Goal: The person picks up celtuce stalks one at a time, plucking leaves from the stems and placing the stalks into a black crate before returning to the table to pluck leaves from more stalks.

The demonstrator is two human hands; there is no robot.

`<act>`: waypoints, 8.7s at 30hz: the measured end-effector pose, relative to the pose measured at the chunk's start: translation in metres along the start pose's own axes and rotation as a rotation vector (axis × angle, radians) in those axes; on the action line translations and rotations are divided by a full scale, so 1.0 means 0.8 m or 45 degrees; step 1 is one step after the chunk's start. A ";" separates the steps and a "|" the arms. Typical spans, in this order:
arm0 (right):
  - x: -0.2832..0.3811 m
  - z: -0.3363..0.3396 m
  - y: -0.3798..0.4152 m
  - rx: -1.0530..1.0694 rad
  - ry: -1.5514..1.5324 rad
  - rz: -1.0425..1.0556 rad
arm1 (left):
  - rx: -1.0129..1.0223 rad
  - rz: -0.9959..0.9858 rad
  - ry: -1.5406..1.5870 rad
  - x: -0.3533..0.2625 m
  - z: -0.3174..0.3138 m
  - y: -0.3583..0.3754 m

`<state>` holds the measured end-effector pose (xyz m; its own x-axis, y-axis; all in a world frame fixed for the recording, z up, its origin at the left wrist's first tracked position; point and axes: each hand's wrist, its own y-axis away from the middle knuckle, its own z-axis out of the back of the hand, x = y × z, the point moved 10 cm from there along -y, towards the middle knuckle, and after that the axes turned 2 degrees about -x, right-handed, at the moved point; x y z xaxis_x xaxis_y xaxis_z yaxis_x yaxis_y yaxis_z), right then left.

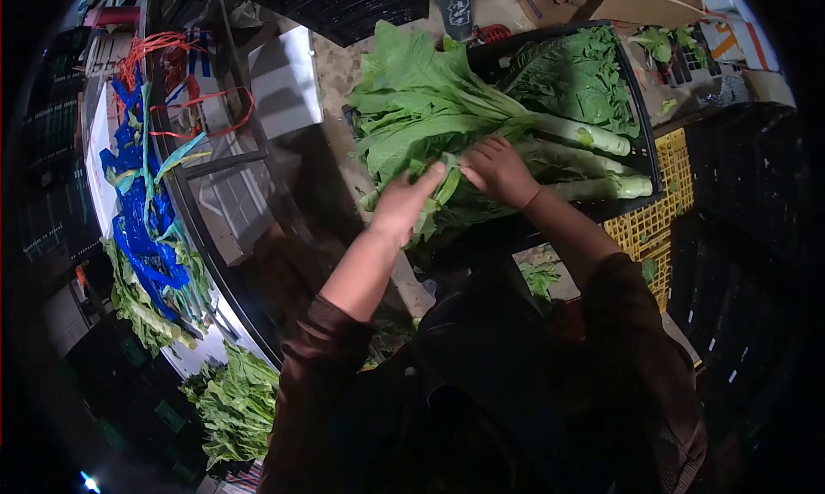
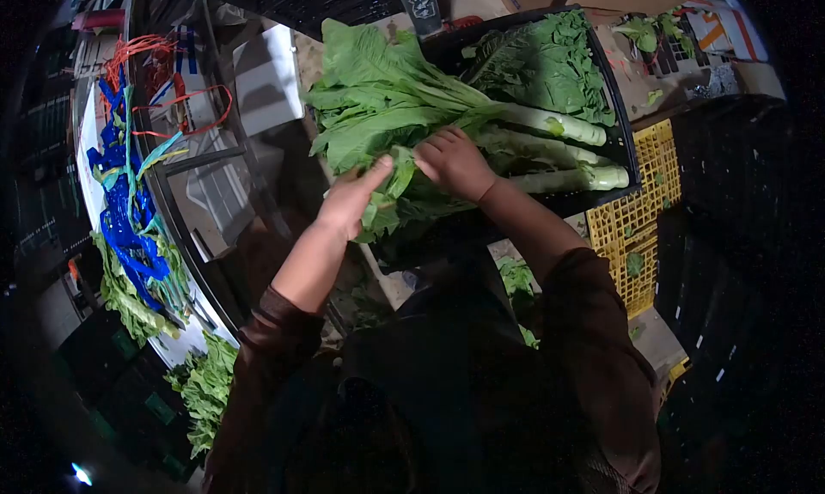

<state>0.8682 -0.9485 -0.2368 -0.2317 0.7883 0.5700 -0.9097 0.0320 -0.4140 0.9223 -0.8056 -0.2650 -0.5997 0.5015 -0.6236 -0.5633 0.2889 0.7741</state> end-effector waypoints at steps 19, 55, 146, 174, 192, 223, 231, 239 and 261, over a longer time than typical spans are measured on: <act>-0.091 -0.044 0.011 0.107 -0.427 -1.192 | -0.175 -0.548 0.185 -0.031 0.058 0.038; -0.111 -0.066 -0.122 -0.318 0.365 -0.822 | -0.274 -0.351 0.145 0.068 0.127 0.084; -0.056 -0.149 -0.061 0.080 0.561 -0.247 | -0.184 -0.499 -0.335 0.188 0.081 0.145; -0.051 -0.046 -0.041 0.166 0.373 -0.540 | -0.312 -0.068 0.225 0.190 0.131 0.191; -0.136 -0.194 -0.089 1.113 0.404 -0.957 | -0.446 -0.108 0.209 0.255 0.141 0.246; 0.415 -0.195 0.096 1.615 -1.202 -0.205 | -1.036 -0.481 0.443 0.234 0.249 0.361; 0.650 -0.225 0.093 1.466 -0.987 0.275 | -0.697 -0.884 1.476 0.327 0.314 0.432; 0.830 -0.255 0.088 1.022 -0.956 1.083 | -0.617 -0.966 1.828 0.417 0.404 0.576; 1.036 -0.466 0.297 2.435 -1.015 -0.048 | -2.584 0.323 0.100 0.726 0.532 0.873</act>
<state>0.5886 -0.0586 -0.1270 0.2042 0.4061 0.8907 0.0739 -0.9137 0.3996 0.4224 0.0343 -0.0398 -0.7373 0.3310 -0.5889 -0.1406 -0.9279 -0.3454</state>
